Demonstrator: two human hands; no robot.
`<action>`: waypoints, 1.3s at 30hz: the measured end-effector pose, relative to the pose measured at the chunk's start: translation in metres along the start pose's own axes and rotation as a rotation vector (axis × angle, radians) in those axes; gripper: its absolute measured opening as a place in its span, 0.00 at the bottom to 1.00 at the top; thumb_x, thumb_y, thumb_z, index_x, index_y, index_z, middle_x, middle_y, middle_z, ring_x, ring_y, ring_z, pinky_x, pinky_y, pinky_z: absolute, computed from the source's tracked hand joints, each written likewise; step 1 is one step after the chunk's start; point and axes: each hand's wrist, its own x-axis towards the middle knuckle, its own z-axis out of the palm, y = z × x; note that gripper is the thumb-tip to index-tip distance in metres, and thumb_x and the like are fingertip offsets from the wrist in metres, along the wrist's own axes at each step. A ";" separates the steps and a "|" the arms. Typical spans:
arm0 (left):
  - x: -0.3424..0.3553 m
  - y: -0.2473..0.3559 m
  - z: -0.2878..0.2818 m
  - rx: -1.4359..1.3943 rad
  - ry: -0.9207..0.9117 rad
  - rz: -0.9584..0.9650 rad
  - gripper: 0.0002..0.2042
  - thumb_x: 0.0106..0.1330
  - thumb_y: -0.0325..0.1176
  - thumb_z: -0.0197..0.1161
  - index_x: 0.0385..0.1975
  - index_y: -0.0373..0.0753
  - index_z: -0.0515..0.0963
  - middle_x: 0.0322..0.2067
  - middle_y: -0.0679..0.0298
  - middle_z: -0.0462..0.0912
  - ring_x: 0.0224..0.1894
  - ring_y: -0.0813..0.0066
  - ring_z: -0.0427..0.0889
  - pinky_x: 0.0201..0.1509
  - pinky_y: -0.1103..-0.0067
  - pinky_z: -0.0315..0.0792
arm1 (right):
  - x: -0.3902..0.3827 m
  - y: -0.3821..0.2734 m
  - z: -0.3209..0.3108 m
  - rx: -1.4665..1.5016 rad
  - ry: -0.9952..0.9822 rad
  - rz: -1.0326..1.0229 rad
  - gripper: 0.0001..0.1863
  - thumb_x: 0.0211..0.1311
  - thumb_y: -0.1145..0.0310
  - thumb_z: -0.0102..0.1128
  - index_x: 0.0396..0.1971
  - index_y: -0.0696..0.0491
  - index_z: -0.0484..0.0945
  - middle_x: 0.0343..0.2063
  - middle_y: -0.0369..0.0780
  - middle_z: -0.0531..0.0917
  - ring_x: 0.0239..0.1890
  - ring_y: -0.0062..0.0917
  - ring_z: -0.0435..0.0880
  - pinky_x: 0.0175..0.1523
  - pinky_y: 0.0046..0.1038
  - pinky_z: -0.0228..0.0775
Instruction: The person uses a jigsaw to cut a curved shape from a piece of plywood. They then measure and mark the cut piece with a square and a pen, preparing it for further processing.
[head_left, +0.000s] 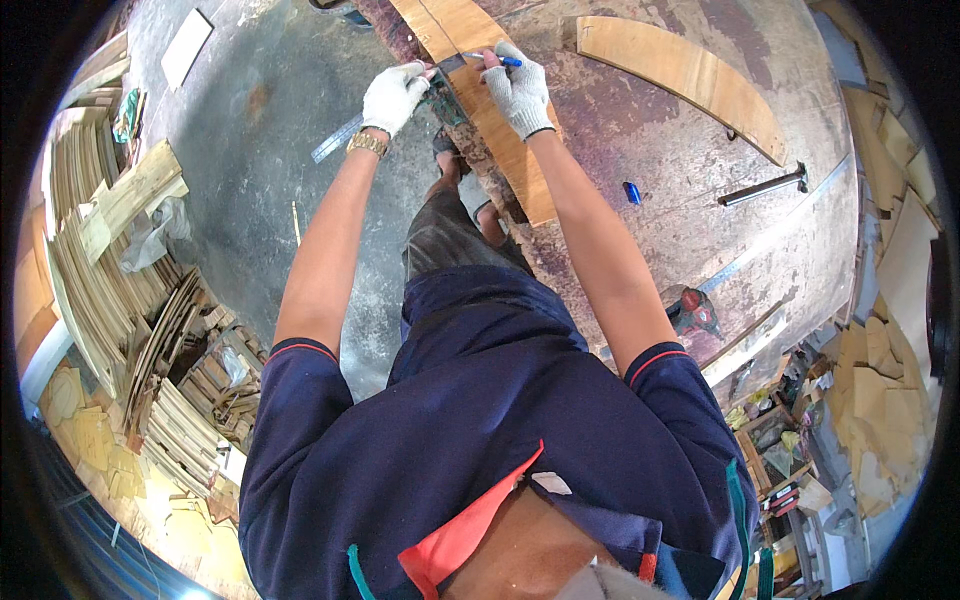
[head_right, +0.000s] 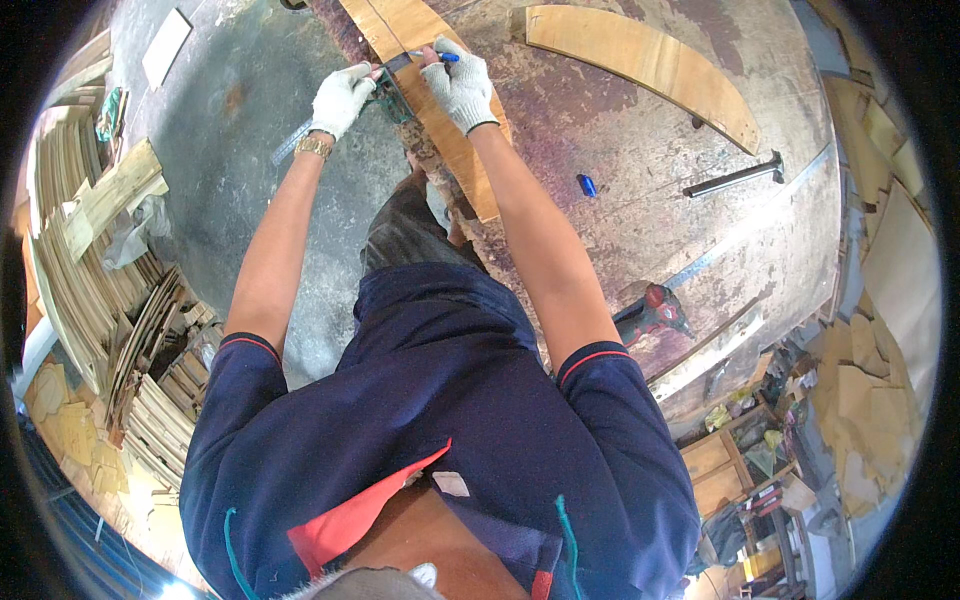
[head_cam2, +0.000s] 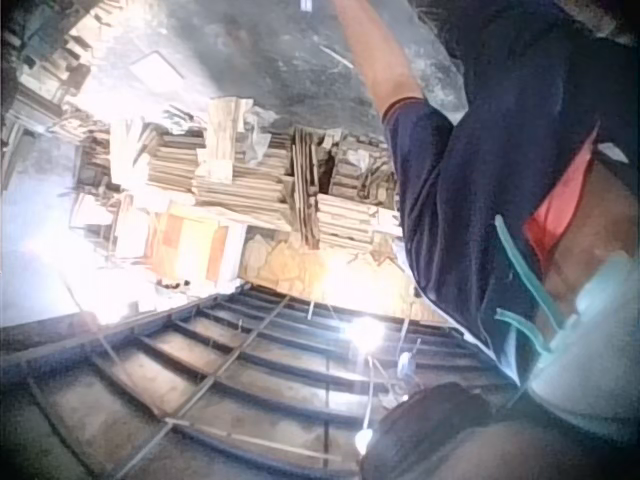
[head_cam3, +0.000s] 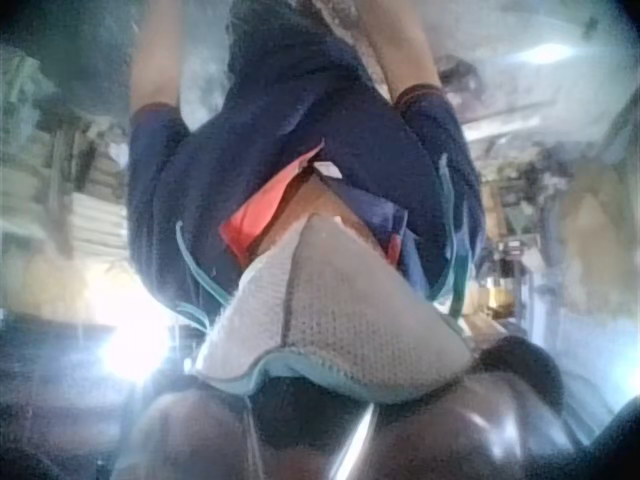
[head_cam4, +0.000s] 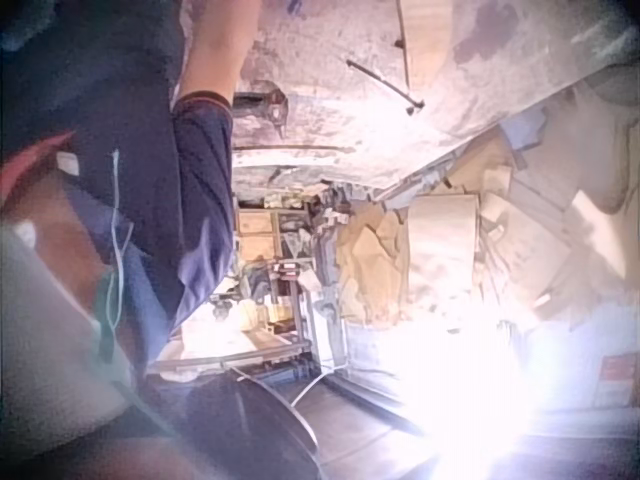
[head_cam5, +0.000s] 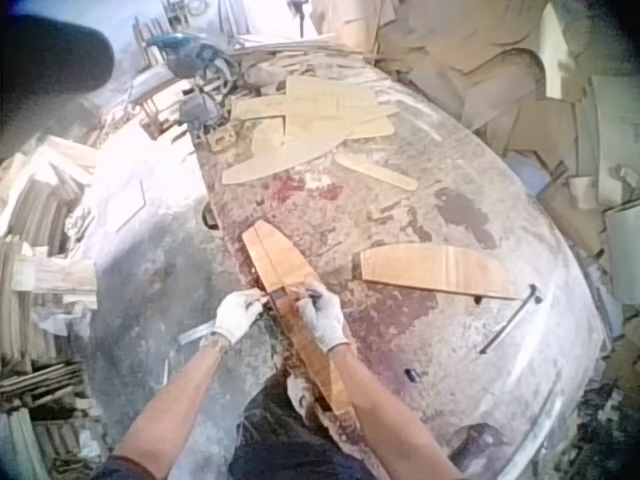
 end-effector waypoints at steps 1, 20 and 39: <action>-0.001 -0.001 0.000 0.008 0.025 0.027 0.18 0.70 0.46 0.62 0.50 0.41 0.84 0.45 0.49 0.87 0.50 0.49 0.85 0.53 0.64 0.77 | -0.001 -0.002 0.001 -0.009 -0.004 0.002 0.15 0.76 0.60 0.61 0.37 0.59 0.81 0.29 0.38 0.88 0.30 0.17 0.84 0.36 0.22 0.76; -0.003 0.015 -0.008 -0.003 -0.057 -0.067 0.16 0.70 0.47 0.62 0.46 0.43 0.86 0.42 0.51 0.88 0.47 0.49 0.86 0.51 0.62 0.78 | -0.017 -0.014 -0.004 -0.358 0.055 -0.238 0.13 0.68 0.59 0.66 0.34 0.54 0.82 0.25 0.46 0.84 0.25 0.32 0.83 0.34 0.32 0.74; -0.034 0.029 0.017 -0.072 -0.005 -0.038 0.18 0.71 0.44 0.62 0.50 0.37 0.85 0.42 0.50 0.89 0.45 0.54 0.88 0.51 0.69 0.78 | -0.049 -0.016 -0.024 -0.392 0.067 -0.201 0.09 0.68 0.62 0.64 0.35 0.53 0.84 0.27 0.46 0.86 0.31 0.42 0.87 0.37 0.34 0.77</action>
